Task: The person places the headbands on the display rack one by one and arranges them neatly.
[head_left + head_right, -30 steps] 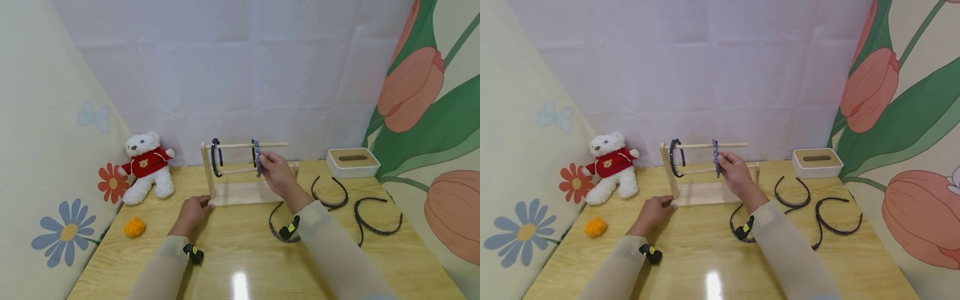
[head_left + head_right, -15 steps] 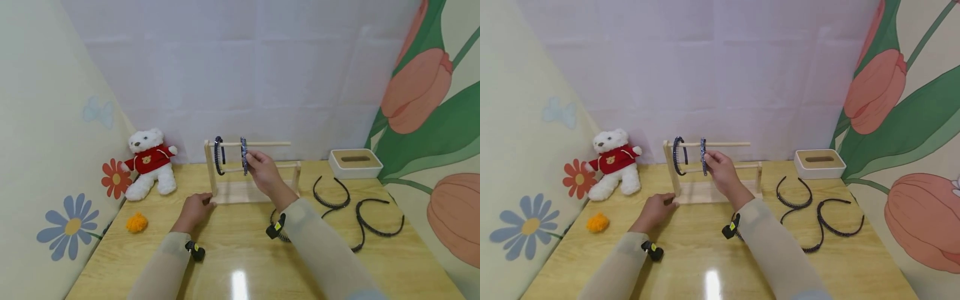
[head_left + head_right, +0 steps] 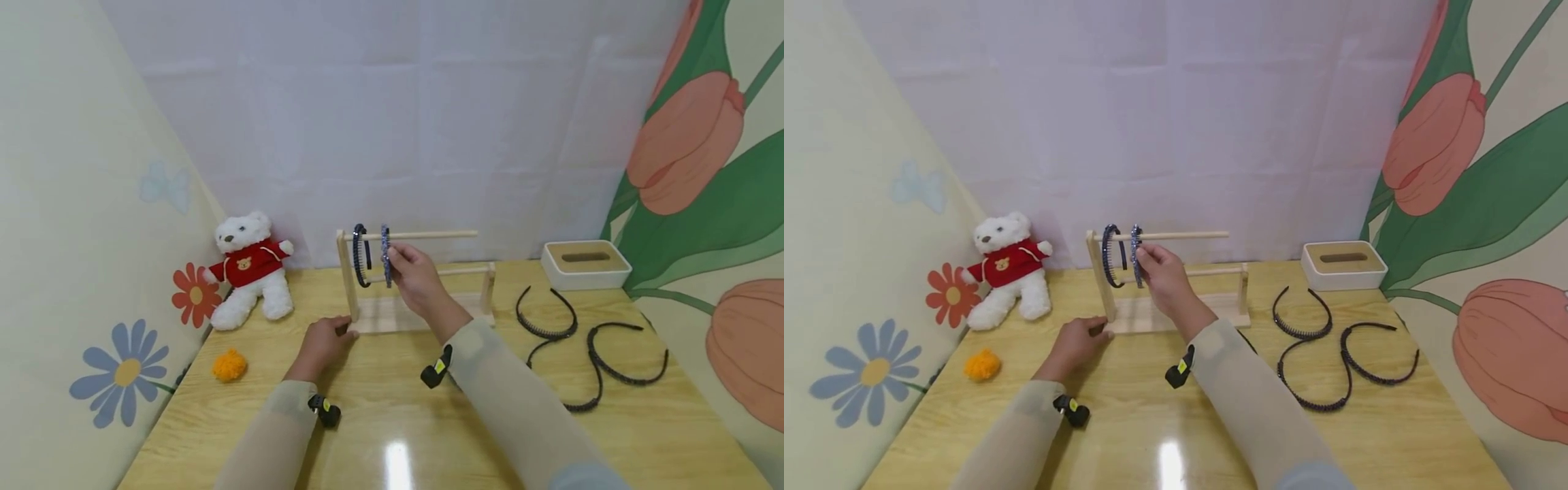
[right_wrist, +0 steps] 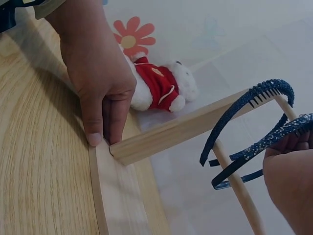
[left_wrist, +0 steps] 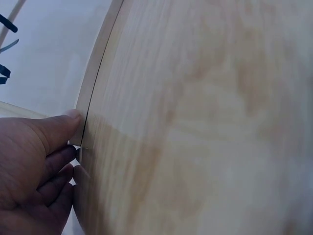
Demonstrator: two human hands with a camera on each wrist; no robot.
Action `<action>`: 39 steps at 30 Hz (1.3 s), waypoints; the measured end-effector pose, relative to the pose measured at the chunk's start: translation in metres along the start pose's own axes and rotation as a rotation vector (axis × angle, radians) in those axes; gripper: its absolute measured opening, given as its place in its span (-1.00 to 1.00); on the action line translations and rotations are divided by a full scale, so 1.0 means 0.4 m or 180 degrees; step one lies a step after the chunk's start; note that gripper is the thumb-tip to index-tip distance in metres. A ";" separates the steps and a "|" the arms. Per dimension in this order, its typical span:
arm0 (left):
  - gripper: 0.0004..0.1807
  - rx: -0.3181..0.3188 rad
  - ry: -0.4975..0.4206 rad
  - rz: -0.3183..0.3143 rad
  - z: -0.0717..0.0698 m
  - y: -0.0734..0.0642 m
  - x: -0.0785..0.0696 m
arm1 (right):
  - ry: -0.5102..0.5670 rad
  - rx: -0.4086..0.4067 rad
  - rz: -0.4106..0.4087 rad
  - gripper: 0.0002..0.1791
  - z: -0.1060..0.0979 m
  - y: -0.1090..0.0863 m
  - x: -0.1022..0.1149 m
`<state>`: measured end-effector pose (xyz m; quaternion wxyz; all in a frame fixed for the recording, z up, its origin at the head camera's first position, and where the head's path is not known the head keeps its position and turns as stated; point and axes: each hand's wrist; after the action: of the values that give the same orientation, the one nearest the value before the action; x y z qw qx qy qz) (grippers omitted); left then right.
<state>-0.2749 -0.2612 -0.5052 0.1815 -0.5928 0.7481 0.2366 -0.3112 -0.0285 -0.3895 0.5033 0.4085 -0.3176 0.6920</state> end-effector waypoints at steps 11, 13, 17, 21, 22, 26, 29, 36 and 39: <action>-0.48 0.0043 0.0030 -0.0062 0.006 -0.002 0.003 | -0.0009 0.0034 -0.0016 -0.67 0.014 0.013 -0.014; -0.48 0.0045 0.0035 -0.0060 0.006 -0.002 0.002 | 0.0007 0.0033 -0.0003 -0.69 0.011 0.013 -0.015; -0.49 0.0014 0.0015 -0.0032 0.000 -0.002 -0.002 | 0.0025 0.0068 -0.0004 -0.73 0.008 0.014 -0.012; -0.49 0.0025 0.0026 -0.0040 -0.006 -0.001 -0.006 | -0.0024 0.0107 -0.0001 -0.69 0.010 0.015 -0.009; -0.48 0.0033 0.0034 -0.0043 -0.006 -0.001 -0.005 | -0.0034 0.0107 0.0010 -0.68 0.010 0.015 -0.009; -0.47 0.0056 0.0079 -0.0070 -0.004 -0.003 -0.005 | -0.0043 0.0113 0.0061 -0.73 0.007 0.014 -0.014; -0.47 0.0083 0.0096 -0.0097 -0.002 -0.004 -0.004 | -0.0017 0.0101 0.0094 -0.81 0.006 0.013 -0.015; -0.47 0.0051 0.0072 -0.0049 -0.005 -0.003 -0.004 | -0.0017 0.0112 0.0071 -0.78 0.004 0.012 -0.014; -0.47 0.0052 0.0084 -0.0039 -0.005 -0.001 -0.003 | -0.0010 0.0119 0.0083 -0.78 0.003 0.013 -0.013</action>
<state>-0.2741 -0.2615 -0.5028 0.1778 -0.5989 0.7487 0.2216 -0.3151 -0.0335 -0.3936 0.4861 0.4147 -0.3107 0.7037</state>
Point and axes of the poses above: each hand's wrist, its own y-axis towards the middle knuckle, its own z-axis out of the palm, x = y × z, and after that the axes turned 9 degrees about z, right-handed
